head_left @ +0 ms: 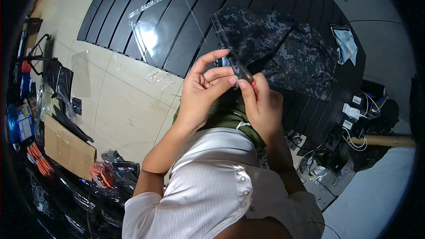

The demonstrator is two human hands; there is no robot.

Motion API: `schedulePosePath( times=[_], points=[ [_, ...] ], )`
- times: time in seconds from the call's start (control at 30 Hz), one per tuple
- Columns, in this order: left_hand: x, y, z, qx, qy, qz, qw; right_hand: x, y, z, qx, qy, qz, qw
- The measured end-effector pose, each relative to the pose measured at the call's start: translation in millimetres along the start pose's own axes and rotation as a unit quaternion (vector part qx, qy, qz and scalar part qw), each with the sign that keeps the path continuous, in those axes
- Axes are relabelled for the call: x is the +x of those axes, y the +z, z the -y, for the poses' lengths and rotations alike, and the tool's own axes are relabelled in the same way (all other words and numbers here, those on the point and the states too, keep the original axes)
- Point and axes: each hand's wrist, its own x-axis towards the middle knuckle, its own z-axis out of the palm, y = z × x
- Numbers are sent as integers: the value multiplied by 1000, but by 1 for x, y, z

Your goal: Trimming loose threads from fabric neck gaiters using small clippers after packaging a patch.

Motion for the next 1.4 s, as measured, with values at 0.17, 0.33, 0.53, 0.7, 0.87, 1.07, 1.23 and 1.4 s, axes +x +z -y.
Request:
schedulePosePath(
  times=[0.17,0.33,0.53,0.7,0.87,1.07,1.23,1.4],
  points=[
    [1,-5,4,-8,3,-8,1000,-3,-5,3,47,27,-24,998],
    [1,-4,2,-27,-17,-11,999,-4,-7,0,26,18,-9,999],
    [0,-2,-1,-53,-58,3,997,-1,-3,5,-11,5,1,1000],
    [-1,-2,0,-59,-38,15,997,0,-1,7,-16,-1,-9,1000],
    [-1,-4,2,-66,-35,22,997,1,-3,9,-13,-14,-5,1000],
    [-1,-6,1,-81,-37,-4,996,-2,-12,9,54,40,-46,997],
    [0,-8,0,-72,-24,-11,997,-7,-13,4,42,39,-25,998],
    [0,-7,1,-85,-56,-22,995,-9,-8,5,19,23,-1,1000]
  ],
)
